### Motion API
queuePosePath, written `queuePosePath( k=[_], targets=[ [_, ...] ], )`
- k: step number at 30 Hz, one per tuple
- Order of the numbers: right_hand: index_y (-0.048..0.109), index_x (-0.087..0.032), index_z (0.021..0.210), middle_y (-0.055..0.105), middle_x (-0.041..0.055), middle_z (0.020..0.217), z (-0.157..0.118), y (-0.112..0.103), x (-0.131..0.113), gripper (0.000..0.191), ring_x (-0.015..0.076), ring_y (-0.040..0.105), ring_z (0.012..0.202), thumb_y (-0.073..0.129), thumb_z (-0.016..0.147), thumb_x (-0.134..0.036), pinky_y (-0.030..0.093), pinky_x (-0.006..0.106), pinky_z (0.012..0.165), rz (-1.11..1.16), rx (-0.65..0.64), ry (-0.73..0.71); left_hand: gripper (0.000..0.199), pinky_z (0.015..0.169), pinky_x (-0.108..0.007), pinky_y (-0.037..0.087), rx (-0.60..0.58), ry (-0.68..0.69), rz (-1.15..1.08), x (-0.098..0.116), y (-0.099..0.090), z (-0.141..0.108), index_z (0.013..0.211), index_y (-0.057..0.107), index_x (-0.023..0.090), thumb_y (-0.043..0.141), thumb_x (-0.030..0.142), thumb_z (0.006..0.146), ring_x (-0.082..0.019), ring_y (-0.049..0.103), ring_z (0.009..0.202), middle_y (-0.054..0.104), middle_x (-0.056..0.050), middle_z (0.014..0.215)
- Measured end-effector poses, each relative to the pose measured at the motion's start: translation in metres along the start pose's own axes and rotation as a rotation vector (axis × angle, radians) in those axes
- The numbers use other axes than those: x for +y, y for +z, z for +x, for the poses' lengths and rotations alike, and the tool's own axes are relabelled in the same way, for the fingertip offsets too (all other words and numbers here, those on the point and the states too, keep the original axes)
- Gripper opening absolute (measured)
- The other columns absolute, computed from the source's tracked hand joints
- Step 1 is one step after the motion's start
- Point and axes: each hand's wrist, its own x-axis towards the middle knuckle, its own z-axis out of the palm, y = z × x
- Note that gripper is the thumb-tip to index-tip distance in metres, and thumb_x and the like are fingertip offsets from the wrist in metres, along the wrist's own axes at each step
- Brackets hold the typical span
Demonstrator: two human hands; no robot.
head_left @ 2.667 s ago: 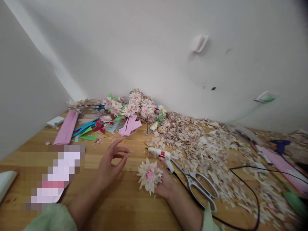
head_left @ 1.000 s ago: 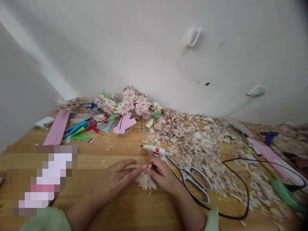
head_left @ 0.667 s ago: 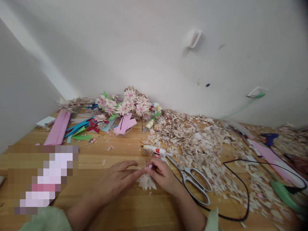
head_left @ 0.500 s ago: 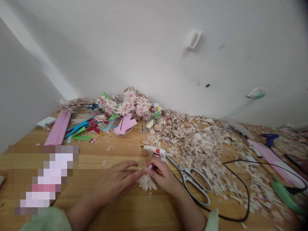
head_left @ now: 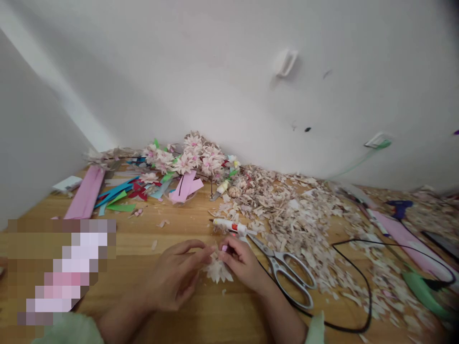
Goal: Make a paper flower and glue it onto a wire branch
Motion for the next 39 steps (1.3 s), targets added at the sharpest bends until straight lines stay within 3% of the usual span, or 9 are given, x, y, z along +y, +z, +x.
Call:
queuePosePath(
  k=[9,15,20,25,28,31,34,36,39],
  targets=[
    [0.049,-0.02,0.072,0.047,-0.0023,0.066,0.0,0.0,0.004,0.016,0.0128,0.043,0.062,0.049,0.083,-0.033,0.033,0.024,0.057,-0.007,0.044,-0.021,0.08,0.091,-0.036,0.044,0.044,-0.016,-0.012,0.0,0.001,0.0,0.139,0.013,0.025,0.045,0.002,0.069,-0.021,0.049,0.111,0.065,-0.003,0.111],
    [0.049,-0.02,0.073,0.046,-0.0021,0.067,0.0,0.001,0.005,0.016,0.0133,0.044,0.064,0.048,0.082,-0.033,0.034,0.024,0.058,-0.011,0.046,0.003,0.082,0.092,-0.036,0.043,-0.014,-0.007,-0.003,-0.002,0.003,-0.001,0.139,0.011,0.027,0.045,0.002,0.069,-0.022,0.047,0.113,0.065,-0.002,0.114],
    [0.048,-0.02,0.073,0.046,-0.0022,0.068,0.0,0.001,0.004,0.017,0.0133,0.043,0.064,0.048,0.083,-0.034,0.033,0.024,0.059,-0.008,0.05,-0.008,0.084,0.092,-0.037,0.042,0.048,-0.049,-0.025,-0.003,0.004,-0.001,0.14,0.007,0.028,0.044,0.001,0.069,-0.022,0.048,0.112,0.064,-0.003,0.114],
    [0.049,-0.019,0.073,0.046,-0.0023,0.067,0.0,0.001,0.004,0.017,0.0132,0.042,0.063,0.049,0.082,-0.033,0.032,0.024,0.058,-0.011,0.044,0.0,0.085,0.092,-0.037,0.041,0.037,-0.035,-0.064,-0.002,0.004,-0.001,0.14,0.011,0.031,0.045,0.0,0.069,-0.023,0.048,0.111,0.065,-0.001,0.114],
    [0.051,-0.019,0.072,0.047,-0.0024,0.067,0.001,0.002,0.005,0.017,0.013,0.042,0.064,0.053,0.08,-0.034,0.031,0.024,0.058,0.049,0.061,0.029,0.081,0.092,-0.036,0.039,0.113,-0.078,-0.148,-0.001,0.003,-0.003,0.138,0.018,0.034,0.047,0.001,0.071,-0.023,0.05,0.11,0.064,-0.001,0.114],
    [0.051,-0.02,0.072,0.046,-0.0041,0.063,0.002,0.006,0.007,0.022,0.011,0.039,0.056,0.061,0.075,-0.039,0.029,0.022,0.052,0.366,0.044,0.171,0.068,0.097,-0.039,0.032,0.321,-0.244,-0.378,-0.002,0.006,-0.004,0.135,0.026,0.034,0.049,0.008,0.077,-0.023,0.049,0.113,0.064,-0.003,0.113],
    [0.052,-0.021,0.071,0.046,-0.0054,0.059,0.003,0.014,0.012,0.026,0.0084,0.036,0.047,0.069,0.068,-0.04,0.027,0.021,0.048,0.825,-0.014,0.348,0.055,0.1,-0.042,0.028,0.519,-0.446,-0.874,-0.007,0.015,0.001,0.132,0.033,0.028,0.051,0.021,0.08,-0.025,0.047,0.117,0.065,-0.007,0.111],
    [0.056,-0.02,0.07,0.05,-0.0042,0.061,0.004,0.021,0.014,0.024,0.0087,0.04,0.048,0.073,0.063,-0.035,0.03,0.022,0.051,1.02,-0.056,0.422,0.045,0.097,-0.042,0.031,0.558,-0.577,-1.244,-0.01,0.021,0.007,0.122,0.045,0.024,0.052,0.03,0.079,-0.026,0.053,0.11,0.066,-0.009,0.108],
    [0.061,-0.02,0.073,0.056,-0.002,0.063,0.006,0.029,0.016,0.02,0.0123,0.05,0.055,0.074,0.06,-0.028,0.037,0.025,0.059,1.131,-0.123,0.498,0.039,0.094,-0.044,0.034,0.48,-0.704,-1.572,-0.009,0.025,0.013,0.114,0.052,0.02,0.047,0.041,0.081,-0.027,0.06,0.099,0.07,-0.011,0.1]
  ],
)
